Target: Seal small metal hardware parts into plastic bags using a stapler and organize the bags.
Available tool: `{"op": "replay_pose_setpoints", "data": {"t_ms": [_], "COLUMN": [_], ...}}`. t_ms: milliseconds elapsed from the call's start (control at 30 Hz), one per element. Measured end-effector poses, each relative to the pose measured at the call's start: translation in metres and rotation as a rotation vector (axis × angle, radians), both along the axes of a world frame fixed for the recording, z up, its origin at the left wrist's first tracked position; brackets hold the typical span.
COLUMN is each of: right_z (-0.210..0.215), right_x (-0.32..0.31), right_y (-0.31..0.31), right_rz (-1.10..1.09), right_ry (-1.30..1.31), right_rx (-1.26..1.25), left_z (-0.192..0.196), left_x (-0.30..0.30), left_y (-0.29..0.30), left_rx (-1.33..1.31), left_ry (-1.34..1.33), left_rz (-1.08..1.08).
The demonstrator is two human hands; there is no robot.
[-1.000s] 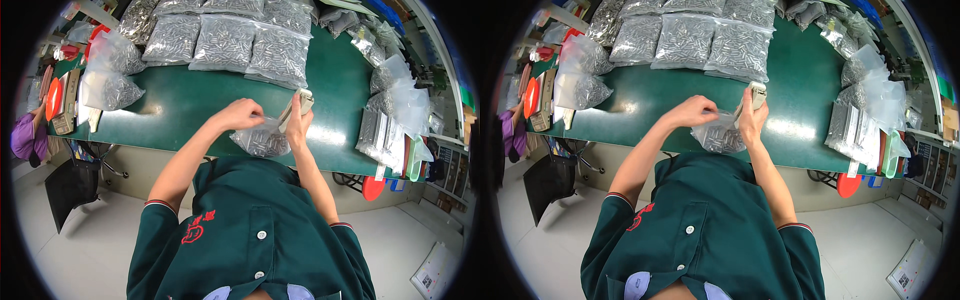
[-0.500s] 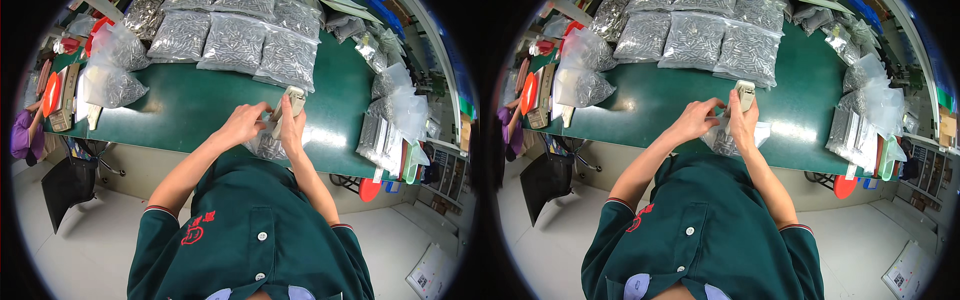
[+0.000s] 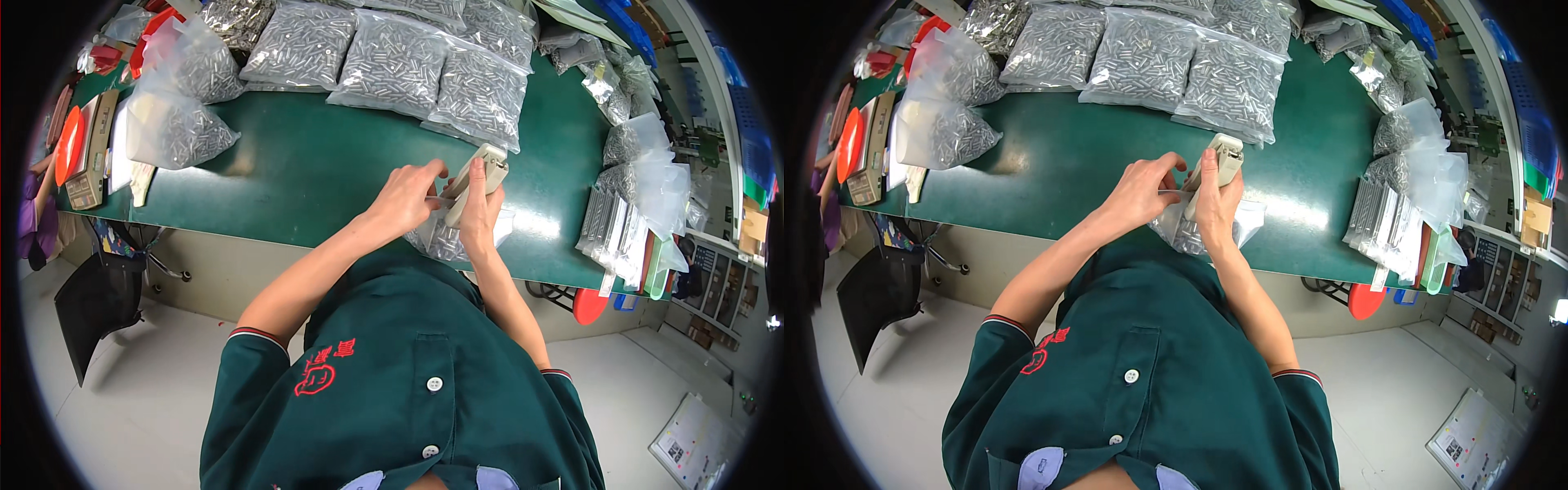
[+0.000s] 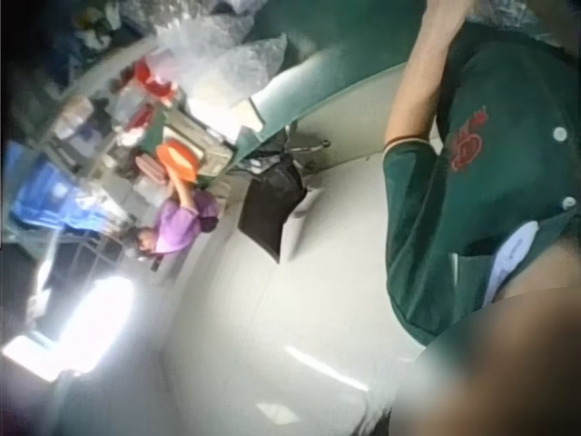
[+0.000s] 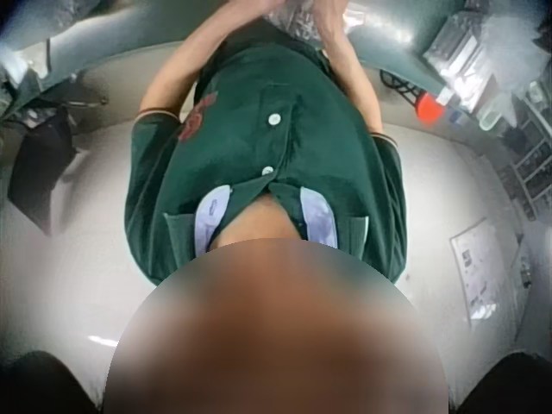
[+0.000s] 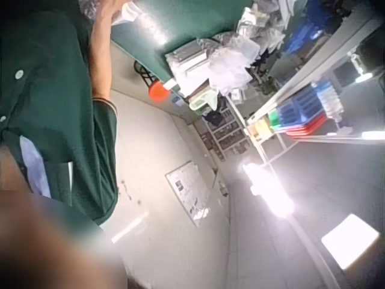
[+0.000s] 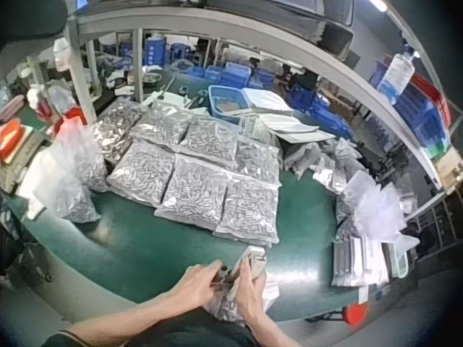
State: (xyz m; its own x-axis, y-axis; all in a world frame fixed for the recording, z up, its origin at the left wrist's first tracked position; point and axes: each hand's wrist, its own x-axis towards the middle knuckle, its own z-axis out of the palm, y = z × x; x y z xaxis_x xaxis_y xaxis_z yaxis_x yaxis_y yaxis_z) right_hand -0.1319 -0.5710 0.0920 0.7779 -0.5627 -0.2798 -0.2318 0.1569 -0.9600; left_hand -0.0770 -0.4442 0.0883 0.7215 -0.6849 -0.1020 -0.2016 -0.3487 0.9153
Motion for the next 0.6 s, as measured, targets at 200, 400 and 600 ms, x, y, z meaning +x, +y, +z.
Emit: {"op": "replay_pose_setpoints", "data": {"t_ms": [200,400,600], "right_z": [-0.005,-0.01,-0.015], "right_x": [-0.002,-0.001,0.012], "right_y": [-0.001,-0.001,-0.003], "right_rz": [-0.058,-0.12,-0.109], "right_ry": [-0.016,-0.043,0.028], "right_rx": [-0.008,-0.015,-0.009], "left_z": [-0.004,-0.007,-0.01], "left_x": [-0.006,-0.009,-0.006], "left_y": [0.002,-0.002,-0.003], "left_rx": [-0.029,0.055,0.07], "left_ry": [0.04,0.005,0.058], "left_rz": [0.011,-0.049,-0.014]}}
